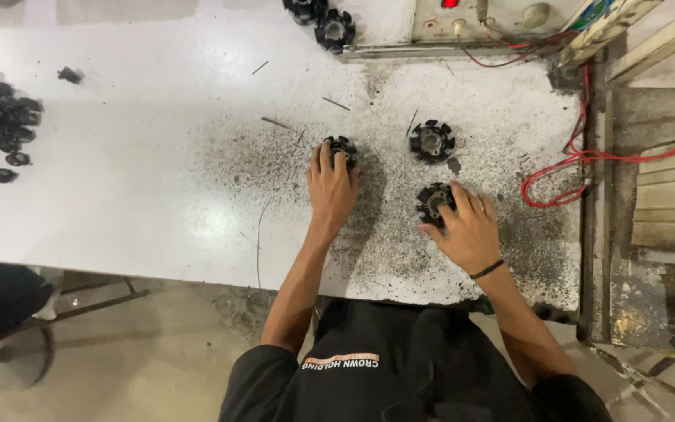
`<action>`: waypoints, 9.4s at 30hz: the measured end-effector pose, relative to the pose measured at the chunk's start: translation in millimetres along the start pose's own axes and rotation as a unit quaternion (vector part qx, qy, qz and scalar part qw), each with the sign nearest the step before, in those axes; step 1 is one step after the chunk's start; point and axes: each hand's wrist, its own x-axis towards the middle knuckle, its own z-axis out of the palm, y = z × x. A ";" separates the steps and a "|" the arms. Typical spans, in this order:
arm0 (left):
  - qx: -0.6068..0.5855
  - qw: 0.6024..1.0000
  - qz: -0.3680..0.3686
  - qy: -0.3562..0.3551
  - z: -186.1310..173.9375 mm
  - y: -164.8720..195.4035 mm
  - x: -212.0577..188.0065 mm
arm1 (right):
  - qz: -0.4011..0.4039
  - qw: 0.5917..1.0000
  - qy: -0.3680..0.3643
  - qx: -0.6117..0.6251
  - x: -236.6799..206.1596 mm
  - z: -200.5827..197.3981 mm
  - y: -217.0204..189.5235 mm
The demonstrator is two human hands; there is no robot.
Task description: The person handles black plastic fan rotor parts on a workbench, uses a screwdriver-like tool on a rotor hub, places rotors into a molded tray, and arranges small black blade pieces into rows on the bench. They then use a heated handheld tool to work on the arranged rows of parts.
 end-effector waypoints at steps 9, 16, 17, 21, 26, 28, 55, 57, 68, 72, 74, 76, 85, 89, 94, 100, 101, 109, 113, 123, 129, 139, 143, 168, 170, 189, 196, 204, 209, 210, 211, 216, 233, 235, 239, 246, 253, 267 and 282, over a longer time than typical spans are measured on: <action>-0.165 0.958 0.184 -0.144 -45.6 24.1 -25.1 | -0.082 0.995 -0.058 -0.012 17.3 10.0 13.1; -0.257 0.946 0.137 -0.141 -51.9 31.3 -59.4 | -0.124 0.992 0.010 0.028 -15.1 -0.7 -25.1; -0.249 0.956 0.114 -0.108 -55.4 15.1 -58.9 | -0.145 0.987 0.011 0.063 -18.8 0.8 -32.4; 0.048 0.996 -0.049 0.050 -72.1 -73.0 -48.3 | -0.108 0.993 0.021 0.031 -16.5 16.0 -56.4; 0.106 0.983 -0.146 0.038 -67.0 -122.3 -66.8 | -0.134 0.987 0.077 0.047 -4.3 24.1 -47.9; 0.093 0.983 -0.152 0.048 -61.0 -124.7 -70.9 | -0.081 0.981 0.141 0.103 -21.7 9.9 -20.2; -0.546 0.745 0.246 -0.295 -99.6 164.9 -78.1 | 0.381 0.810 0.215 -0.391 -287.4 -26.3 194.4; -0.576 0.743 0.225 -0.258 -105.3 161.8 -75.1 | 0.377 0.808 0.199 -0.407 -283.7 -26.9 201.3; -0.533 0.797 0.116 -0.258 -70.3 147.8 -70.3 | 0.415 0.794 0.205 -0.394 -313.8 -78.3 128.0; -0.629 0.697 0.034 -0.343 -39.6 151.7 -88.8 | 0.353 0.867 0.136 -0.324 -307.0 -107.9 59.5; -0.670 0.633 0.029 -0.387 -26.6 158.4 -92.7 | 0.307 0.908 0.237 -0.161 -270.2 -90.3 41.5; -0.676 0.585 0.032 -0.447 -17.3 167.6 -95.2 | 0.246 0.923 0.286 -0.076 -224.1 -59.4 29.8; -0.750 0.606 -0.104 -0.244 -38.9 139.1 -59.0 | -0.068 0.936 0.340 0.056 -104.4 -5.9 -50.7; -0.715 0.647 -0.094 -0.246 -62.3 118.0 -55.1 | -0.007 0.847 0.256 0.466 -62.4 2.6 -76.9; -0.721 0.630 -0.061 -0.282 -62.2 129.6 -70.6 | 0.022 0.772 0.327 0.544 -34.6 18.0 -70.8; -0.644 0.709 -0.131 -0.257 -75.4 122.1 -79.3 | 0.117 0.705 0.243 0.656 -55.0 18.6 -42.8; -0.600 0.773 -0.065 -0.196 -83.3 112.5 -80.6 | 0.108 0.648 0.241 0.715 -60.2 18.1 -37.9; -0.247 0.960 0.124 -0.048 -96.0 53.2 -74.1 | 0.230 0.481 0.197 0.823 -112.0 -0.9 -13.1; -0.249 0.963 0.100 -0.037 -80.1 49.1 -68.2 | 0.234 0.564 0.207 0.765 -119.7 -10.5 -21.7; -0.228 0.968 0.096 -0.049 -93.5 50.0 -71.8 | 0.109 0.899 0.128 0.403 -97.7 -39.1 -48.2; -0.240 0.964 0.109 -0.038 -98.5 52.4 -71.5 | 0.104 0.903 0.106 0.402 -89.8 -45.2 -53.6; -0.231 0.958 0.149 -0.080 -88.6 58.0 -74.8 | 0.051 0.966 -0.004 0.254 -50.3 -101.5 -84.7; -0.257 0.954 0.136 -0.075 -81.3 63.5 -76.6 | 0.006 0.971 -0.013 0.237 -41.6 -106.3 -86.5; -0.208 0.965 0.146 -0.064 -39.9 100.7 -36.8 | 0.236 0.859 0.162 0.424 -79.1 -60.8 -20.2; -0.211 0.963 0.155 -0.064 -33.2 101.3 -36.3 | 0.230 0.877 0.139 0.398 -70.1 -71.3 -24.7; -0.271 0.941 0.203 -0.010 -113.8 97.9 27.9 | 0.256 0.724 0.230 0.598 -43.9 -55.8 24.0; -0.205 0.964 0.160 0.053 -37.8 100.4 50.8 | 0.191 0.769 0.232 0.565 -24.3 -31.2 50.4; -0.217 0.969 0.116 0.035 29.1 88.7 20.2 | 0.170 0.797 0.183 0.549 -3.9 -34.1 47.9; -0.211 0.968 0.133 0.031 26.7 94.5 22.2 | 0.173 0.834 0.135 0.506 17.4 -69.2 30.7; -0.213 0.968 0.130 0.017 24.4 95.2 21.7 | 0.137 0.881 0.107 0.440 22.1 -79.1 27.0; -0.215 0.968 0.128 0.002 22.3 96.0 21.5 | 0.099 0.921 0.078 0.370 26.8 -89.4 23.8; -0.232 0.967 0.102 -0.012 20.6 99.7 26.9 | 0.015 0.962 0.025 0.272 52.6 -119.3 8.6; -0.298 0.953 0.039 -0.028 -13.5 72.6 10.1 | 0.146 0.806 0.198 0.538 2.6 -81.0 30.6; -0.212 0.973 0.085 -0.016 -29.4 72.5 -6.9 | 0.167 0.762 0.225 0.584 -25.3 -64.8 19.9; -0.209 0.970 0.120 -0.042 -50.7 89.2 -40.7 | 0.204 0.795 0.213 0.530 -78.9 -52.0 4.7; -0.226 0.964 0.122 -0.061 -42.2 107.5 -37.1 | 0.188 0.873 0.138 0.428 -78.3 -63.6 4.8; -0.211 0.964 0.138 -0.080 -37.6 107.2 -37.2 | 0.098 0.936 0.101 0.323 -53.6 -87.0 -5.2; -0.170 0.979 0.101 -0.049 -88.0 53.0 -60.5 | 0.169 0.644 0.184 0.723 -91.1 -39.8 -6.7; -0.182 0.967 0.086 -0.155 -105.3 64.0 -64.7 | 0.275 0.699 0.148 0.644 -104.5 -8.7 -47.8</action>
